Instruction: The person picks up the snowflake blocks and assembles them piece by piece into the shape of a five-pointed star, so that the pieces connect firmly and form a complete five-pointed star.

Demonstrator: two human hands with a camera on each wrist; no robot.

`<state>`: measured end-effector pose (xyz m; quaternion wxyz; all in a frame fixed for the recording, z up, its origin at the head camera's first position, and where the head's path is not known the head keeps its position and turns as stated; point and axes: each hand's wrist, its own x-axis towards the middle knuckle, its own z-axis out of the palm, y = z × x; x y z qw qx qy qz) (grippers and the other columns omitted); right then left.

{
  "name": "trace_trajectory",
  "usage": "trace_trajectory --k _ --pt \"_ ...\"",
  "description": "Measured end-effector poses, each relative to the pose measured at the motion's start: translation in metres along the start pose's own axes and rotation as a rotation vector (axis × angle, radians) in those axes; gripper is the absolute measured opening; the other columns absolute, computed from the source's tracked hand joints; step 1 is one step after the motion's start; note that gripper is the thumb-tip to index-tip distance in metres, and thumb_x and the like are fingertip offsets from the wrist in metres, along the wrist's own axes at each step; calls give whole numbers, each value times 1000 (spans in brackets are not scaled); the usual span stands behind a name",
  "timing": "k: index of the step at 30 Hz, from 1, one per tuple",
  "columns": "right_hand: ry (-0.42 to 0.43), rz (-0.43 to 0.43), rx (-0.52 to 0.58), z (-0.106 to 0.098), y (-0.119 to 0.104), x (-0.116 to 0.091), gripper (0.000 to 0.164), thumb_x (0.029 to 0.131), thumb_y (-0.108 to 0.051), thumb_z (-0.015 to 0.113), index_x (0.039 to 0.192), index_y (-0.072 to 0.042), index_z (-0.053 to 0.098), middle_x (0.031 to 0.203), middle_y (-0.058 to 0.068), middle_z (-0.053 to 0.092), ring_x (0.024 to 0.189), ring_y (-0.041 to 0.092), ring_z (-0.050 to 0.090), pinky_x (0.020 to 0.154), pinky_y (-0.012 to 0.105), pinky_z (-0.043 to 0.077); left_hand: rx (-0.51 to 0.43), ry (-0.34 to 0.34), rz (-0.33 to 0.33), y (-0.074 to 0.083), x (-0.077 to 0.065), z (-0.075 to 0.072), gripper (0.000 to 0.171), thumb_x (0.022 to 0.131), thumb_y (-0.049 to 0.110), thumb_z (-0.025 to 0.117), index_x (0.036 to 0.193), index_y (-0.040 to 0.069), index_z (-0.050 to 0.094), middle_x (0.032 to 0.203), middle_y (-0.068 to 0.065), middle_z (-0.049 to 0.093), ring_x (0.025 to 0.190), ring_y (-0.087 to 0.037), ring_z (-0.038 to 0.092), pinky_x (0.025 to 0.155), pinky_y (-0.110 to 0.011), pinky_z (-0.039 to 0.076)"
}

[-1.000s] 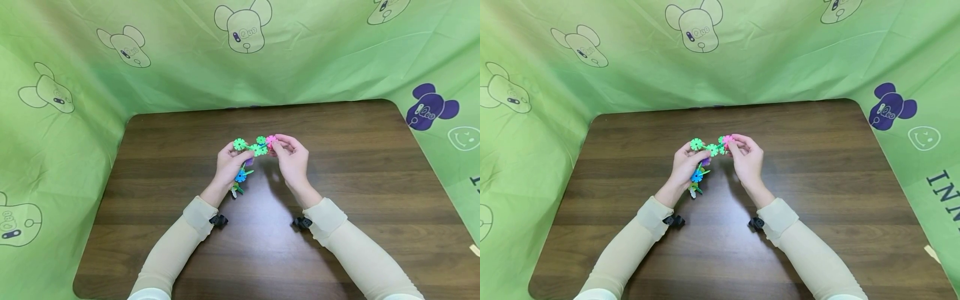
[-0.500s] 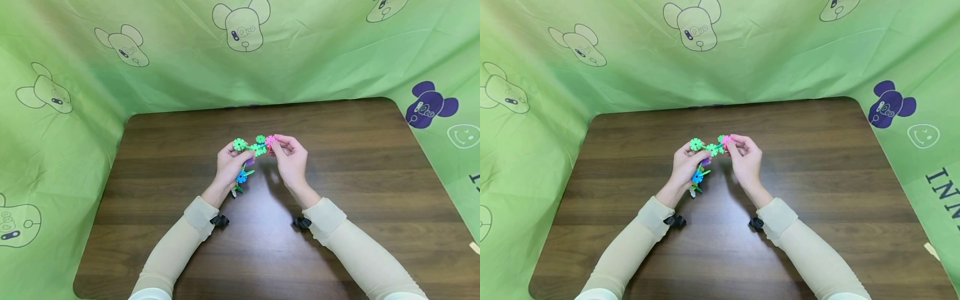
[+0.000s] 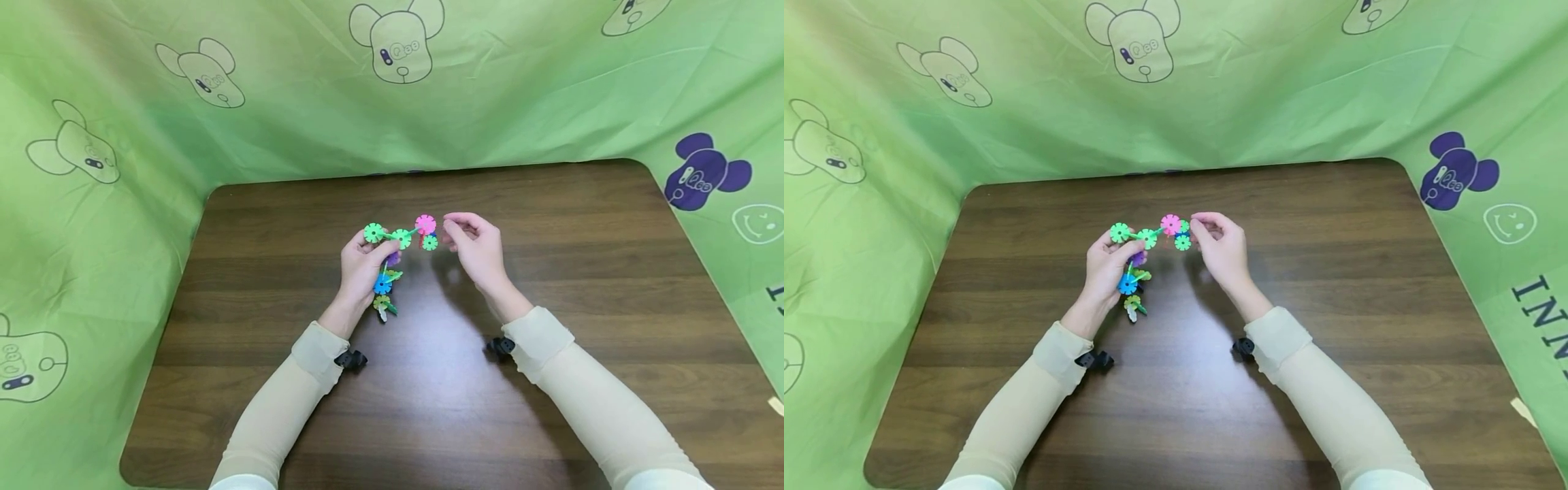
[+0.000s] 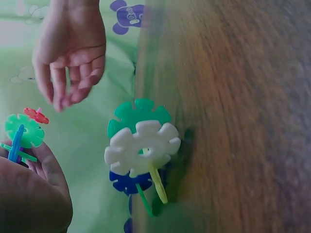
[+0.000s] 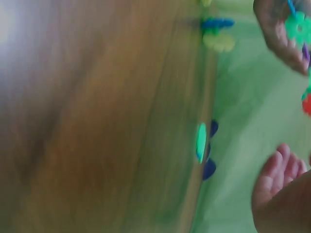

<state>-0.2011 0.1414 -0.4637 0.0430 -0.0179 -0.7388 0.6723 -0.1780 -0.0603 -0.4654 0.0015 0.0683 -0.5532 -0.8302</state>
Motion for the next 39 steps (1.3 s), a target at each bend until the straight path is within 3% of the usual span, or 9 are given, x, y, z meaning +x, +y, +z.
trace_trajectory --k 5,8,13,17,21,27,35,39 --pt "-209 65 -490 -7 2 17 29 97 -28 70 115 -6 74 101 12 75 92 27 72 81 34 53 -12 16 0 4 -1 -3 19 85 -7 75 96 7 68 76 -5 73 65 -14 70 65 -27 60" --pt "-299 83 -698 -6 4 26 33 95 -35 71 115 -9 73 104 7 74 98 25 69 89 43 51 -2 31 -3 5 -2 -4 18 85 -5 76 96 7 69 76 -4 72 65 -13 69 64 -26 58" --pt "-394 97 -877 1 8 37 45 94 -40 73 119 -3 71 112 12 73 104 32 67 91 51 52 22 65 -20 6 -3 -6 18 84 -2 78 95 8 70 77 -3 71 63 -12 66 61 -26 57" --pt "-417 66 -959 5 12 41 47 92 -40 78 120 -3 71 116 13 73 106 35 67 89 53 52 34 71 -24 5 -2 -7 17 84 0 79 95 9 70 79 -2 71 64 -12 64 62 -25 55" --pt "-403 44 -961 4 14 43 35 90 -33 80 113 -6 73 109 10 74 101 31 68 86 50 52 41 53 -26 4 0 -6 17 84 1 80 95 10 70 79 -1 70 65 -11 63 62 -24 53" --pt "-386 69 -872 -1 21 45 30 89 -30 81 105 -6 73 102 9 73 96 30 66 86 48 51 38 54 -20 5 0 -5 17 84 1 80 95 9 70 78 -1 70 65 -12 63 62 -24 52" --pt "-338 58 -600 -8 19 35 17 89 -25 79 95 -9 76 88 5 74 81 22 70 79 38 52 43 70 -16 6 1 -2 17 84 -1 79 94 10 71 80 0 70 68 -10 63 65 -24 53" --pt "-332 57 -474 -11 12 24 16 88 -19 79 97 -6 75 86 7 74 72 27 72 68 30 55 48 80 -10 7 3 -2 17 84 -1 78 94 11 71 81 1 70 70 -9 63 67 -23 53"
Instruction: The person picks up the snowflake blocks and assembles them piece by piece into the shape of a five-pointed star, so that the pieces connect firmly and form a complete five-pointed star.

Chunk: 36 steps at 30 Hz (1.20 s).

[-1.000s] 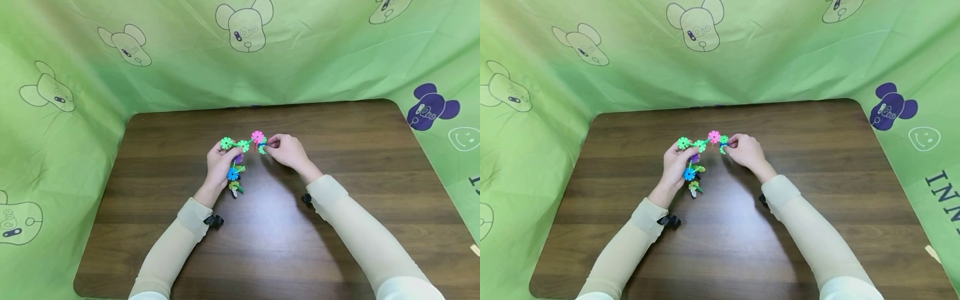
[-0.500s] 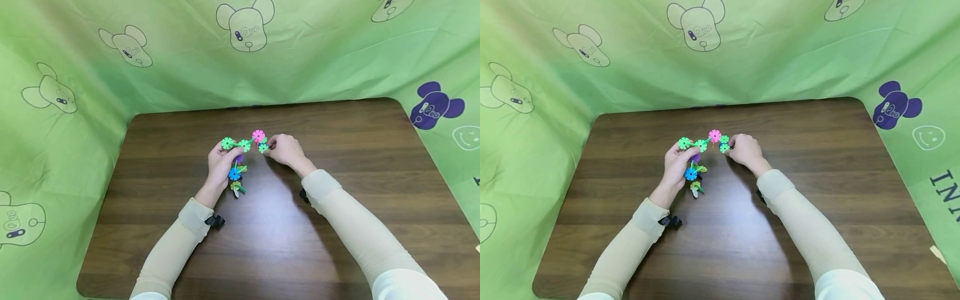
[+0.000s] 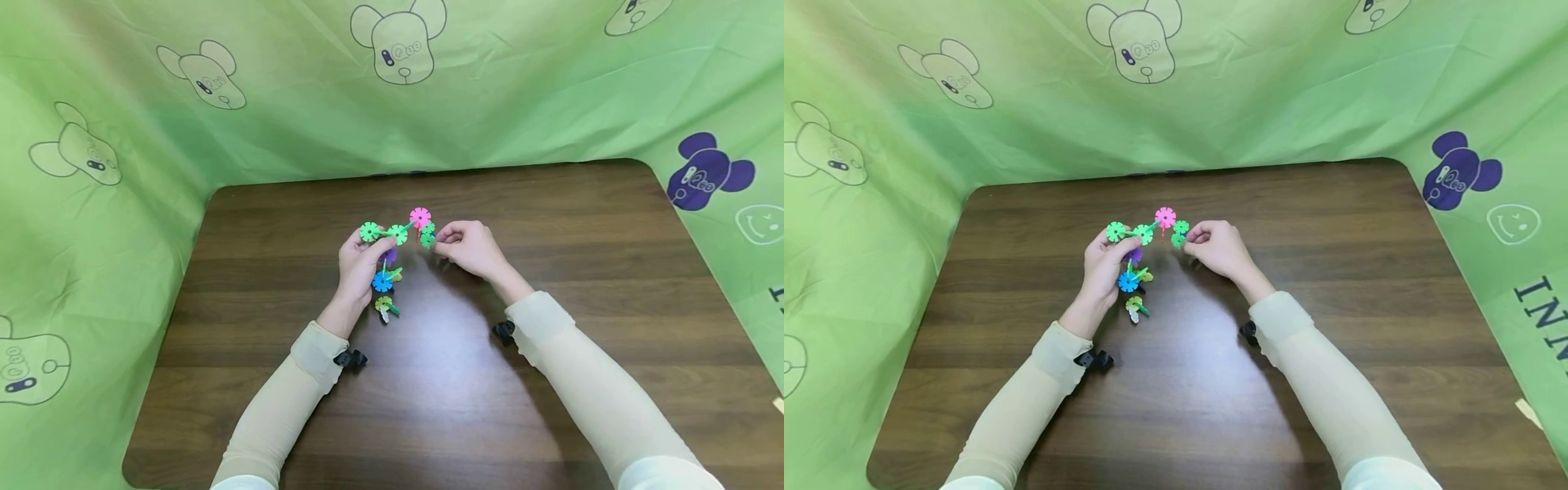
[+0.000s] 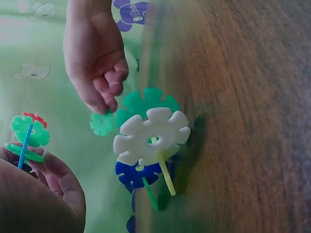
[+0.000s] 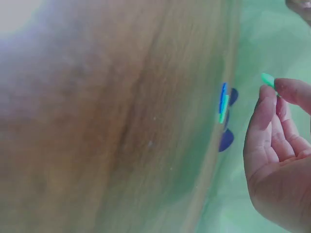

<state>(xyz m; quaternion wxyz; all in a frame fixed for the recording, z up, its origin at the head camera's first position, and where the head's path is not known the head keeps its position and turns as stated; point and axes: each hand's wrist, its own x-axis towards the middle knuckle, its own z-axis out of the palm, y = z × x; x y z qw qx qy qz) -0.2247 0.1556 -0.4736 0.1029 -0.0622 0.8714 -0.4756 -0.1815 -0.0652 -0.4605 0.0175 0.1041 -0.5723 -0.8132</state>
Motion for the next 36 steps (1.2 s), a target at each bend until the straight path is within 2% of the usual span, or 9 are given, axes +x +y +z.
trace_trajectory --k 3,6,14,22,29,32,36 --pt "-16 -7 93 -1 -4 -8 17 89 -15 79 98 -1 74 85 11 74 73 35 71 65 31 58 7 1 2 0 0 0 17 84 -1 78 94 11 71 81 1 70 70 -9 63 67 -23 53" --pt "-24 0 192 -1 -6 -16 19 90 -13 79 99 3 72 84 14 74 75 38 70 65 32 60 12 3 -1 0 0 1 16 84 0 79 94 11 71 80 2 69 70 -9 63 68 -23 53" --pt "-18 6 377 2 -9 -28 21 91 -7 79 102 8 70 86 21 74 71 25 71 64 29 60 31 22 -9 1 0 1 16 84 2 80 94 11 70 82 2 69 73 -9 63 70 -24 52" --pt "-46 -11 551 4 -19 -37 16 92 -1 76 102 9 69 77 3 74 68 18 69 63 26 59 25 31 -8 2 -2 5 17 83 0 80 92 11 70 83 2 69 75 -9 63 70 -24 52" --pt "-51 -10 630 7 -20 -39 10 92 2 74 100 5 70 79 3 75 65 14 68 61 24 58 26 24 -15 0 -4 6 17 84 1 80 91 12 70 81 3 68 72 -8 61 66 -23 50" --pt "-52 1 650 8 -19 -38 9 92 3 73 100 4 70 80 5 76 65 14 68 61 24 58 42 14 -20 0 -5 7 16 84 2 80 95 7 69 81 4 67 70 -8 59 64 -23 48" --pt "-38 8 679 9 -18 -38 9 92 4 72 101 5 69 81 5 76 66 13 68 62 25 58 58 -5 -29 -2 -5 6 26 84 3 80 104 -5 66 81 4 66 68 -8 57 63 -24 48"
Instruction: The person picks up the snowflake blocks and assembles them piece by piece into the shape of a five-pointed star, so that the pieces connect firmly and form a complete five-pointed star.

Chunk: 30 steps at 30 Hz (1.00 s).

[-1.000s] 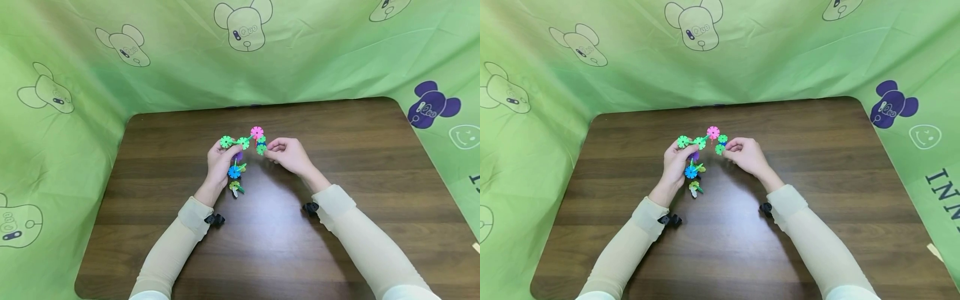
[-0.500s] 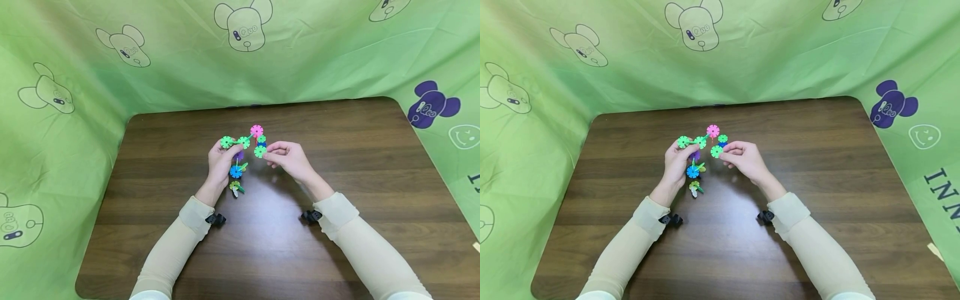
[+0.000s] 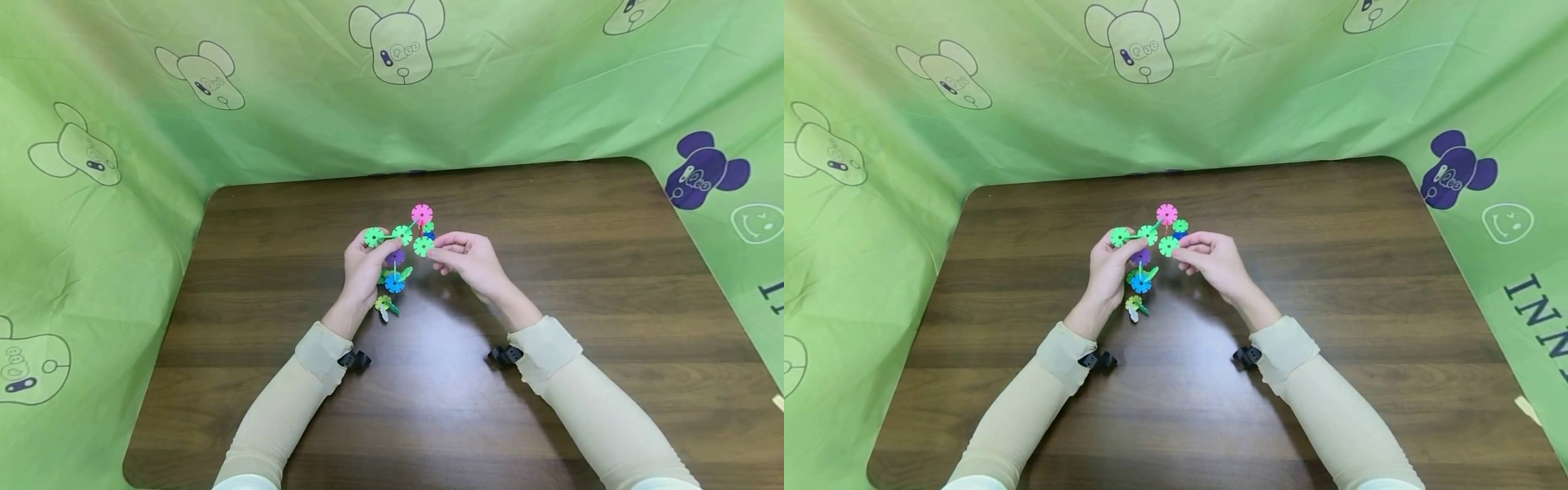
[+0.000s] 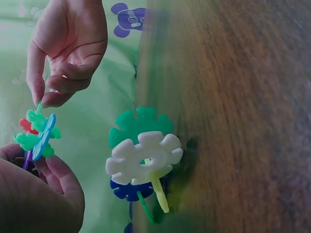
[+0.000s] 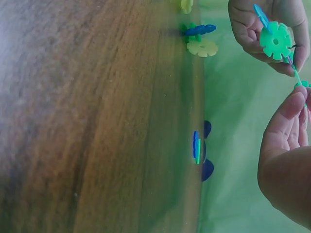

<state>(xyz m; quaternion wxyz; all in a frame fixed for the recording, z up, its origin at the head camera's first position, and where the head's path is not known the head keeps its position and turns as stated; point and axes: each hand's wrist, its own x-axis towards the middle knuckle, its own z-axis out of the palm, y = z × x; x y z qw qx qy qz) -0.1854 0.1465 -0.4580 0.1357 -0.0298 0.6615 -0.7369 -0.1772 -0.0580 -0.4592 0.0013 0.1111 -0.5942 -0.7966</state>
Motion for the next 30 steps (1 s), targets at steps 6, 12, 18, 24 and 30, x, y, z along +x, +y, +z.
trace_trajectory --k 6,12,18,24,30 --pt "46 1 44 0 -3 0 9 92 5 71 101 2 69 79 3 76 66 12 68 62 24 57 -18 -73 -39 0 0 -3 19 85 3 79 100 5 67 76 2 66 63 -9 60 63 -24 53" --pt "52 -20 55 -1 -6 0 10 92 6 70 101 1 70 79 4 75 67 13 69 61 23 57 -69 -211 -93 1 0 -4 17 92 10 74 107 9 67 79 1 70 71 -9 67 64 -24 56" --pt "47 -37 17 0 -10 0 11 93 6 70 103 2 70 79 3 75 67 13 69 61 23 57 -37 -268 -104 1 0 -3 28 98 21 70 121 5 69 91 -9 74 75 -10 69 65 -25 57" --pt "62 -59 -19 -2 -11 0 13 93 4 71 106 5 70 83 9 76 68 12 70 62 24 57 23 -335 -84 0 3 -5 40 98 14 67 137 3 61 105 -24 74 79 -13 71 70 -30 59" --pt "71 -84 -92 0 -9 1 20 92 3 72 109 13 69 81 5 76 69 13 72 63 25 59 81 -364 -79 -1 4 -6 40 97 21 65 132 3 62 94 -7 77 89 -27 73 71 -30 58"
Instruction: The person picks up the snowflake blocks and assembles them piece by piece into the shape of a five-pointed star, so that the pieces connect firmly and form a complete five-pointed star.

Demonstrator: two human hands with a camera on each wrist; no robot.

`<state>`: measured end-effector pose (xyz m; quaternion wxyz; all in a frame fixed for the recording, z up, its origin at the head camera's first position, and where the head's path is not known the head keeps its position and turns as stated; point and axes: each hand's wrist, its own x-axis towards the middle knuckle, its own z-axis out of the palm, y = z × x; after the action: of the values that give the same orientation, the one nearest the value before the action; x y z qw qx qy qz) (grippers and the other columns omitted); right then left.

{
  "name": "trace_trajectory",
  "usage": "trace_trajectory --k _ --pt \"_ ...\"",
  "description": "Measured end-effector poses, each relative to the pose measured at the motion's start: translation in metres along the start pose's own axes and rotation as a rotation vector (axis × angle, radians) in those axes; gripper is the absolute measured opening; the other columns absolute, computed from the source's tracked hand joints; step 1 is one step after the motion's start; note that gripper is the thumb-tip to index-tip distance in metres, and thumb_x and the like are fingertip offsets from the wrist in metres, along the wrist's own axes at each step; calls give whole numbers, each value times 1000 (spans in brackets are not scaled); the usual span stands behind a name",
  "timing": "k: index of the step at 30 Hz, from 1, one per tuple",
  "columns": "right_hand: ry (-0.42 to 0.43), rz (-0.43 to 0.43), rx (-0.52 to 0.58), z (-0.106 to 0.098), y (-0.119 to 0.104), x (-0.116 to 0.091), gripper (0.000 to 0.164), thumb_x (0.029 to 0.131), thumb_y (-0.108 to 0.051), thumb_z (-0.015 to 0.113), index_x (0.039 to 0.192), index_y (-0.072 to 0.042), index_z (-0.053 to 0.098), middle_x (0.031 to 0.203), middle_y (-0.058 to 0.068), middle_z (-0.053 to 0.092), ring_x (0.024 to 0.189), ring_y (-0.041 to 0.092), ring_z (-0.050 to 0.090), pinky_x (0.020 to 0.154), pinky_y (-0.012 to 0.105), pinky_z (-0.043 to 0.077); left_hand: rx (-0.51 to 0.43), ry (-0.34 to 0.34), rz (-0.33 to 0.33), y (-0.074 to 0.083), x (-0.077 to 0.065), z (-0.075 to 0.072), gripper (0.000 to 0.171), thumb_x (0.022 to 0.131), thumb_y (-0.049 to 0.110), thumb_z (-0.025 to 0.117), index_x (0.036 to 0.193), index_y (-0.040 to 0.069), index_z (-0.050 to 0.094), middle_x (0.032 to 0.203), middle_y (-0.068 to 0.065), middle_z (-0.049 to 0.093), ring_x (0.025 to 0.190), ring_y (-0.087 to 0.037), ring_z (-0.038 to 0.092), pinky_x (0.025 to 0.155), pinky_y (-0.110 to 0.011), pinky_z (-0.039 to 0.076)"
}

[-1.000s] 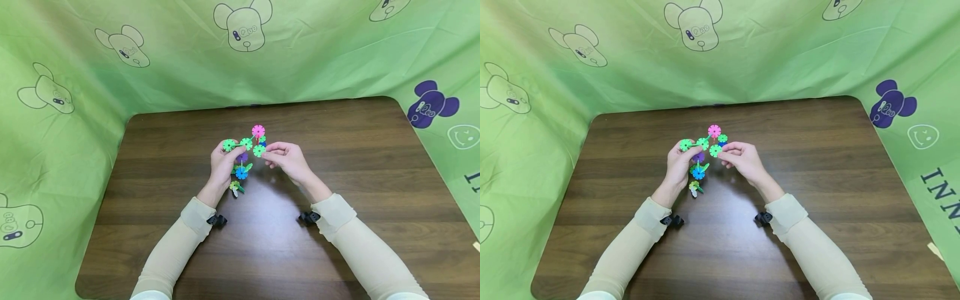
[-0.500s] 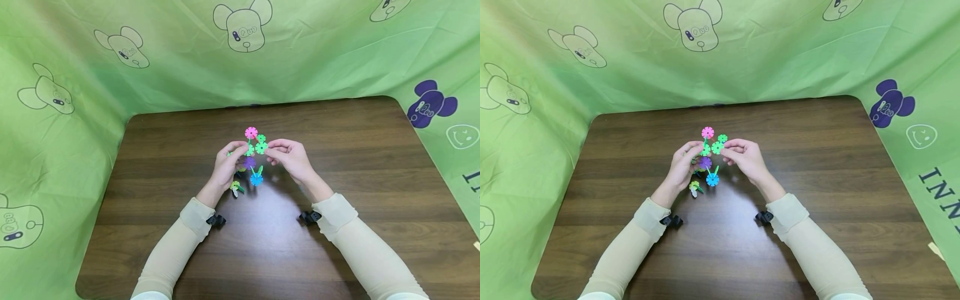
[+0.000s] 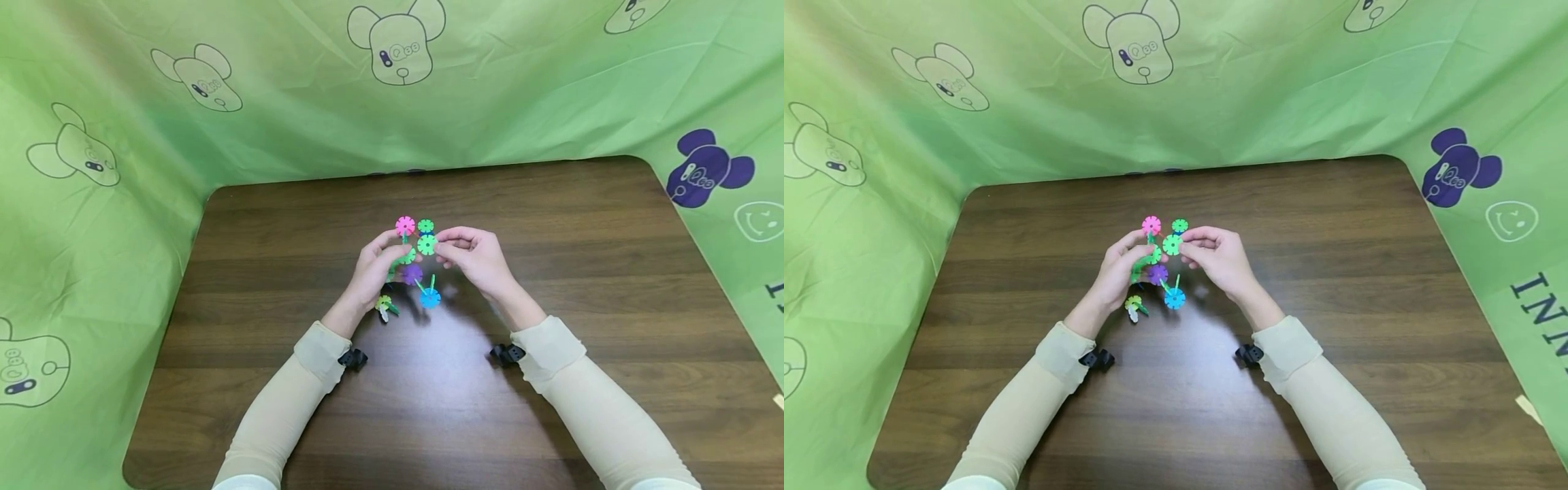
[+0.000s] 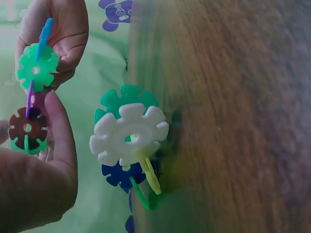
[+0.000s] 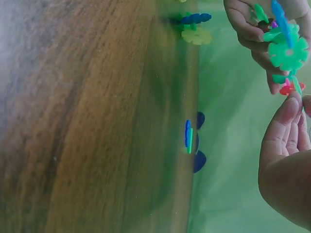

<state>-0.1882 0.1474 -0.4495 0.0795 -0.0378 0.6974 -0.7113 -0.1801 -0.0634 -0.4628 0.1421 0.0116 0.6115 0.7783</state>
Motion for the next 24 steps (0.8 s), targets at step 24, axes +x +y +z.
trace_trajectory --k 24 --pt "1 12 5 10 -8 -9 20 95 5 70 111 17 67 81 8 75 71 19 75 71 33 62 62 192 87 -1 0 10 32 96 23 75 119 1 76 105 -2 76 97 -11 63 85 -27 51"
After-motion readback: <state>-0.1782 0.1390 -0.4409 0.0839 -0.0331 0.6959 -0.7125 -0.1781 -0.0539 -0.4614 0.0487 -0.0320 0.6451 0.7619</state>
